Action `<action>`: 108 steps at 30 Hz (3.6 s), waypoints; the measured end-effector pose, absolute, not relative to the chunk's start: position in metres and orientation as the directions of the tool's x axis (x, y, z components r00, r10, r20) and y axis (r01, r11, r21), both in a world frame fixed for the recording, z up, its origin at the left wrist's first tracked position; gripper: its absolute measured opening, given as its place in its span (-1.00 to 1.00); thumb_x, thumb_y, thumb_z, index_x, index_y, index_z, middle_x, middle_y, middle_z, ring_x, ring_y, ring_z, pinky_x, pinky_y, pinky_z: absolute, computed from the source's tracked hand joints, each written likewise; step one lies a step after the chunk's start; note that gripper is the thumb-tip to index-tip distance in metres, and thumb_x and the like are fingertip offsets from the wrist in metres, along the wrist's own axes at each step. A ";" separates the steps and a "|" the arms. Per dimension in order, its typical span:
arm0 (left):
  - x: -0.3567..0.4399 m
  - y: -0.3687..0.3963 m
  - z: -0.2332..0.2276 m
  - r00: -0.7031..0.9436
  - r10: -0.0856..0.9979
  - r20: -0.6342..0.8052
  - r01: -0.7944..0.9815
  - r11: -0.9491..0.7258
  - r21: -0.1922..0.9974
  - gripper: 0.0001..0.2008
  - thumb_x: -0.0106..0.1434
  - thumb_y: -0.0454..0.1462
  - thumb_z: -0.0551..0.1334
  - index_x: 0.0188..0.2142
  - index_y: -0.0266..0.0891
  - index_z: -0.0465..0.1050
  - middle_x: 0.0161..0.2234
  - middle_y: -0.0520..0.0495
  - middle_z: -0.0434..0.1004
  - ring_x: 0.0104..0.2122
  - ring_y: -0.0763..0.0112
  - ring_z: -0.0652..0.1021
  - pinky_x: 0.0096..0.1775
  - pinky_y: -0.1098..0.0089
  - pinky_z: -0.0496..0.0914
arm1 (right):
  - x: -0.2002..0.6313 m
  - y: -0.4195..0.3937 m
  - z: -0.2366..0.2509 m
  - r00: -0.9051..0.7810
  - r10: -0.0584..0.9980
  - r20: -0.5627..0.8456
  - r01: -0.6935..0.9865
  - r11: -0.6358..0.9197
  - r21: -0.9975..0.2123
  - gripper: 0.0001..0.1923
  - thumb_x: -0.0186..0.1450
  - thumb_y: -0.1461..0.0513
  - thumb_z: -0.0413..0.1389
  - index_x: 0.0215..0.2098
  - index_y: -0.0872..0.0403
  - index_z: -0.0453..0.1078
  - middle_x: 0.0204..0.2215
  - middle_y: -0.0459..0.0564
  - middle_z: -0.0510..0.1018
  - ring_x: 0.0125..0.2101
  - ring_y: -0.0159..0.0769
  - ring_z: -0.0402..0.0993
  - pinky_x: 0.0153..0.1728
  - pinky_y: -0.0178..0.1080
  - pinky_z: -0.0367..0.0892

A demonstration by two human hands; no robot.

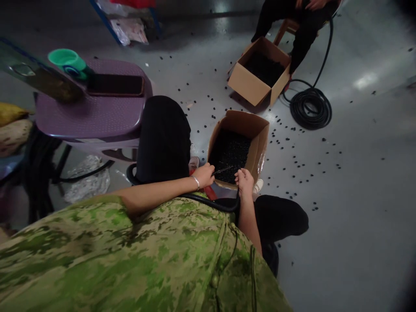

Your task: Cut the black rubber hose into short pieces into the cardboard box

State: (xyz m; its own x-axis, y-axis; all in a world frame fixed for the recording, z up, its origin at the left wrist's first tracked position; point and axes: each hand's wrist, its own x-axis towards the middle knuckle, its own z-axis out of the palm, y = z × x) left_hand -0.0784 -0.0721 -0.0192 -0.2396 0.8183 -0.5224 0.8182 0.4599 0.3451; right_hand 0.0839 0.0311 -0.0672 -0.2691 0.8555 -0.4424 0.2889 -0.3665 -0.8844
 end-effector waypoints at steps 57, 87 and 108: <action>-0.068 -0.073 -0.002 -0.274 0.802 -0.530 0.818 0.484 0.310 -0.73 0.23 -0.25 0.09 -0.16 -0.39 0.40 -0.17 -0.32 0.48 -0.18 0.10 0.56 -0.15 0.23 0.43 | 0.081 0.023 -0.075 -0.411 0.872 -0.266 0.423 -0.076 -0.903 -0.60 0.25 0.02 0.04 -0.16 0.15 0.44 -0.63 -0.17 0.42 -0.62 -0.44 0.30 -0.54 -0.39 0.24; -0.076 -0.071 -0.002 -0.235 0.815 -0.530 0.832 0.450 0.324 -0.70 0.21 -0.22 0.08 -0.18 -0.36 0.45 -0.19 -0.28 0.56 -0.16 0.13 0.57 -0.14 0.27 0.42 | 0.072 0.008 -0.064 -0.605 0.615 -0.505 0.174 -0.517 -0.838 -0.65 0.12 -0.03 0.20 -0.49 0.07 0.29 -0.62 -0.19 0.33 -0.70 -0.55 0.06 -0.73 -0.43 -0.06; -0.077 -0.074 -0.021 -0.228 0.870 -0.437 0.840 0.402 0.363 -0.73 0.21 -0.21 0.09 -0.21 -0.33 0.45 -0.23 -0.27 0.55 -0.21 0.13 0.56 -0.16 0.24 0.40 | 0.069 0.008 -0.070 -0.527 0.688 -0.500 0.250 -0.436 -0.864 -0.59 0.15 -0.10 0.11 -0.51 0.06 0.25 -0.66 -0.20 0.27 -0.69 -0.53 0.04 -0.71 -0.43 -0.04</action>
